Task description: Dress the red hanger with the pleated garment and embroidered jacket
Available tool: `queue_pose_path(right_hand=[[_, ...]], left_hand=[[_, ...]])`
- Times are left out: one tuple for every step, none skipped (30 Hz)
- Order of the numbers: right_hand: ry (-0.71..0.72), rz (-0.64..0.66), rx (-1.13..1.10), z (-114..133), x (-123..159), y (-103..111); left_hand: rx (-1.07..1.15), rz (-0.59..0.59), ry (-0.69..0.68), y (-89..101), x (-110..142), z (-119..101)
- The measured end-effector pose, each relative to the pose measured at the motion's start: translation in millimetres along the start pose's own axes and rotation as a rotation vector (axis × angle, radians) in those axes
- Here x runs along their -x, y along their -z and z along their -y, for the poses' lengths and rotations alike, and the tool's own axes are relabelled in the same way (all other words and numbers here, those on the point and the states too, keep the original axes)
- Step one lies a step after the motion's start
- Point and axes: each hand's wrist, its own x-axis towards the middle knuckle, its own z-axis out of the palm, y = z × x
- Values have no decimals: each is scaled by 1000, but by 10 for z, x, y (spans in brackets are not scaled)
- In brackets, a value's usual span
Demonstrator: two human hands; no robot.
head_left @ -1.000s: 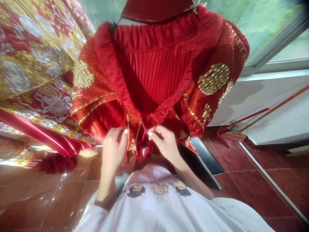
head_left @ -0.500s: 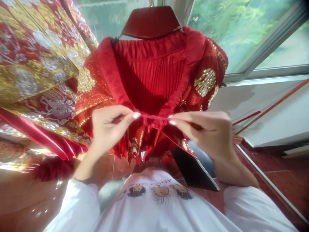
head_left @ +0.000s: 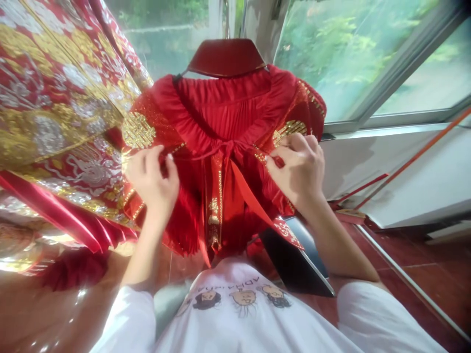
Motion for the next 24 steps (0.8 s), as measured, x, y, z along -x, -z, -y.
queue_pose_path(right_hand=[[-4,-4,41,85,-12,-13],[-4,-9,68,160,-25,-33],[5,-12,79,225,-38,-61],[26,-7,75,279,-50,-95],[59,9,60,322,-62,-136],[96,32,41,353,-73,-180],[132,60,19,374,-83,-226],[159,89,1,383,-92,-272],[177,115,-10,383,-101,-313],[186,137,-12,377,-109,-349],[190,155,-5,366,-116,-376],[194,169,8,354,-122,-394],[198,177,20,343,-126,-401],[205,180,27,335,-129,-397],[212,181,24,329,-129,-384],[218,183,10,325,-126,-363],[223,191,-17,323,-120,-335],[226,211,-58,320,-111,-304],[226,241,-110,315,-100,-273],[219,275,-170,309,-88,-246],[206,302,-235,302,-76,-228],[186,318,-302,294,-64,-220],[156,322,-370,287,-56,-223],[113,315,-440,282,-50,-239]], left_hand=[[16,32,12,-46,32,-78],[40,84,20,-100,62,-151],[68,152,15,-160,90,-217],[96,229,-5,-224,115,-276],[116,305,-31,-289,137,-327],[125,369,-54,-352,158,-372],[122,416,-67,-410,178,-410],[108,448,-72,-461,197,-441],[86,471,-71,-503,216,-467],[62,488,-66,-536,236,-489],[40,503,-62,-562,255,-509],[26,519,-60,-580,274,-530],[19,542,-54,-593,292,-552],[19,571,-43,-603,309,-576],[21,604,-28,-610,323,-601],[22,639,-14,-617,335,-625],[14,674,-1,-622,343,-648],[-1,707,7,-627,349,-665],[-17,735,7,-633,353,-677],[-25,759,0,-638,355,-682],[-21,778,-9,-645,357,-681],[-2,786,-12,-653,358,-676],[35,783,-9,-664,361,-668],[89,770,-1,-678,366,-658]])
